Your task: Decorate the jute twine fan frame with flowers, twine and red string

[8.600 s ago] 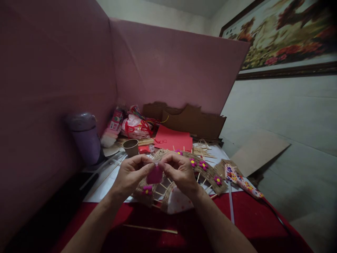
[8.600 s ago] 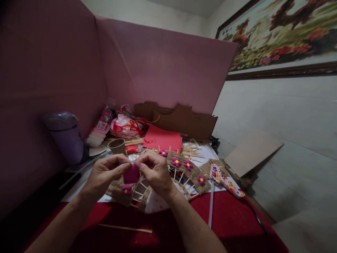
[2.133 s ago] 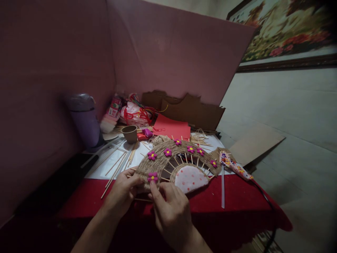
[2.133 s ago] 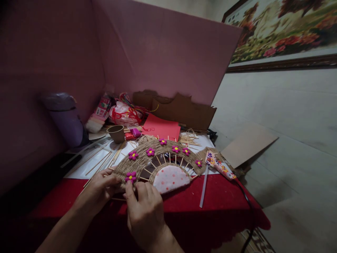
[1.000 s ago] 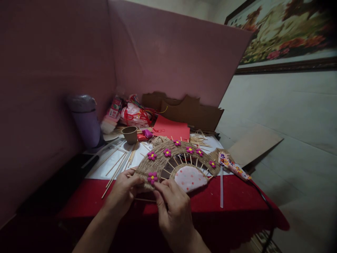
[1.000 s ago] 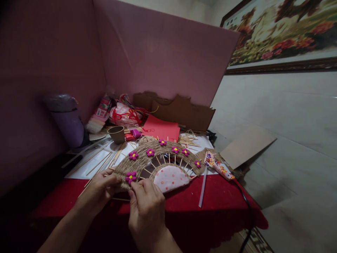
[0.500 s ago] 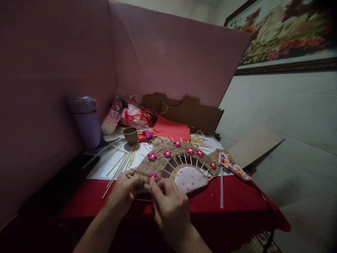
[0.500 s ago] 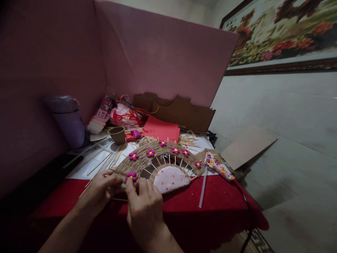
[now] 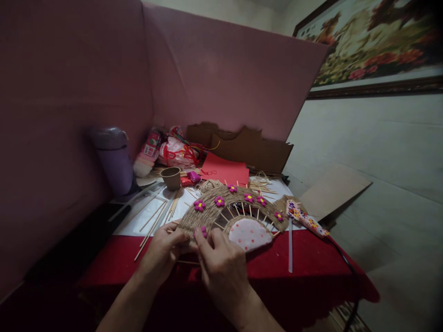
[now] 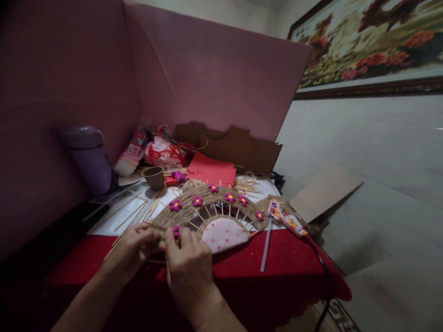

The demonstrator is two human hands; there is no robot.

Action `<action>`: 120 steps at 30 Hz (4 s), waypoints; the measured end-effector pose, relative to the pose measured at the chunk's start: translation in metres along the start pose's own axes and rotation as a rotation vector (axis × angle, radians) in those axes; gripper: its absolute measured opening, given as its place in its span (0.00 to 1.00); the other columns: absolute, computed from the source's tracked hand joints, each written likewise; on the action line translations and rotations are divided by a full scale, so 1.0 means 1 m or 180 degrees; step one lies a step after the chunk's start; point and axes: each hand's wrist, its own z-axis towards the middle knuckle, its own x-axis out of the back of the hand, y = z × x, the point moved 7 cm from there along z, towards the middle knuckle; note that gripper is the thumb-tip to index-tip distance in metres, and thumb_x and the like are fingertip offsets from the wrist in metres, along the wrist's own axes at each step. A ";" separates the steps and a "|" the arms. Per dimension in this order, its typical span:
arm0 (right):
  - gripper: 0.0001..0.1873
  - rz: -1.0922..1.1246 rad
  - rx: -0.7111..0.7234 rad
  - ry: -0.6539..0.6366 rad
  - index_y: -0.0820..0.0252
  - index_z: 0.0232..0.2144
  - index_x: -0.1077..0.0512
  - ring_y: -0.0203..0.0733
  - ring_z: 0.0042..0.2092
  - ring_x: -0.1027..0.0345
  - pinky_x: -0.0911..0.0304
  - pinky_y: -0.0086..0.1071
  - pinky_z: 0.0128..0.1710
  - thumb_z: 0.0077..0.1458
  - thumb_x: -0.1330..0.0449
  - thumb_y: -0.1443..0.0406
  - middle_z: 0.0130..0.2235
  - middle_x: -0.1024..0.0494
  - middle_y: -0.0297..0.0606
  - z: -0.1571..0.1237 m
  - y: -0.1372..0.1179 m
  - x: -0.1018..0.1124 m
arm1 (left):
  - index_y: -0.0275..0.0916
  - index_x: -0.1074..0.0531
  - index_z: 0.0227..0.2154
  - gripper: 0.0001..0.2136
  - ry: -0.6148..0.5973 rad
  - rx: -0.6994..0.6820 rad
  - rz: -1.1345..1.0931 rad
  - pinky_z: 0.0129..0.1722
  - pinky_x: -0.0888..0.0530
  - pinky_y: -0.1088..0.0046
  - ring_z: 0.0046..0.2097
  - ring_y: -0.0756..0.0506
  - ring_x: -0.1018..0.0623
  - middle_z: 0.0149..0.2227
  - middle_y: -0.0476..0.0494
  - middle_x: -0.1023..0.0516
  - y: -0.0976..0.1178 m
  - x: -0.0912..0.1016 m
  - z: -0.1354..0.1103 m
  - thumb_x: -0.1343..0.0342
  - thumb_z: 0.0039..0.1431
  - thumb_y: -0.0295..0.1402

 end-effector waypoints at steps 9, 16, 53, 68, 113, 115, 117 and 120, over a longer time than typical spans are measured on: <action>0.18 0.0868 -0.0395 0.0328 0.64 0.51 0.31 0.41 0.36 0.34 0.36 0.32 0.33 0.61 0.52 0.72 0.36 0.30 0.44 -0.011 0.018 0.009 | 0.32 0.26 0.26 0.09 -0.0217 0.0087 -0.0029 0.28 0.23 0.72 0.26 0.49 0.23 0.25 0.45 0.22 -0.001 -0.005 0.000 0.39 0.36 0.22; 0.17 0.0672 -0.0161 0.0220 0.66 0.49 0.29 0.44 0.36 0.35 0.35 0.34 0.32 0.59 0.50 0.71 0.34 0.31 0.46 -0.011 0.010 0.006 | 0.32 0.26 0.26 0.09 -0.0207 0.0097 -0.0049 0.29 0.22 0.72 0.27 0.48 0.22 0.27 0.44 0.21 -0.001 -0.005 -0.001 0.39 0.36 0.21; 0.16 0.0715 0.0081 0.0327 0.65 0.46 0.28 0.41 0.36 0.34 0.34 0.31 0.32 0.57 0.48 0.73 0.33 0.29 0.43 -0.017 0.005 0.016 | 0.32 0.26 0.26 0.08 -0.0239 0.0076 0.0017 0.28 0.22 0.71 0.26 0.47 0.22 0.26 0.43 0.20 0.000 -0.006 -0.002 0.39 0.37 0.23; 0.11 0.0791 -0.0034 0.0295 0.61 0.40 0.26 0.39 0.32 0.36 0.40 0.29 0.30 0.58 0.48 0.70 0.30 0.30 0.40 -0.013 0.003 0.016 | 0.33 0.30 0.20 0.07 -0.0070 0.0110 -0.0040 0.25 0.24 0.71 0.23 0.47 0.23 0.22 0.47 0.23 0.000 -0.004 -0.002 0.38 0.35 0.22; 0.17 0.0315 0.0118 0.0293 0.67 0.50 0.31 0.43 0.34 0.36 0.41 0.33 0.28 0.58 0.48 0.71 0.32 0.29 0.44 -0.011 0.001 0.006 | 0.32 0.29 0.30 0.18 0.0239 -0.0007 0.0182 0.21 0.24 0.70 0.22 0.45 0.23 0.25 0.44 0.20 -0.002 -0.003 0.001 0.33 0.31 0.25; 0.17 0.0337 0.0110 0.0296 0.67 0.50 0.31 0.43 0.34 0.36 0.41 0.33 0.29 0.58 0.48 0.71 0.33 0.29 0.44 -0.011 0.002 0.007 | 0.32 0.28 0.30 0.17 0.0229 -0.0005 0.0193 0.21 0.24 0.71 0.23 0.46 0.23 0.25 0.44 0.20 -0.002 -0.003 0.001 0.33 0.31 0.24; 0.17 0.0360 0.0090 0.0277 0.67 0.49 0.30 0.43 0.35 0.36 0.40 0.33 0.29 0.58 0.48 0.70 0.32 0.29 0.44 -0.012 0.002 0.006 | 0.32 0.28 0.29 0.16 0.0204 0.0008 0.0201 0.21 0.25 0.72 0.23 0.46 0.23 0.25 0.44 0.20 -0.002 -0.004 0.000 0.34 0.32 0.24; 0.17 0.0351 0.0062 0.0239 0.65 0.49 0.30 0.43 0.34 0.36 0.41 0.33 0.29 0.59 0.48 0.70 0.32 0.29 0.43 -0.012 0.002 0.006 | 0.32 0.29 0.28 0.14 0.0153 0.0018 0.0204 0.21 0.25 0.71 0.22 0.47 0.24 0.25 0.45 0.21 -0.002 -0.005 -0.001 0.35 0.33 0.24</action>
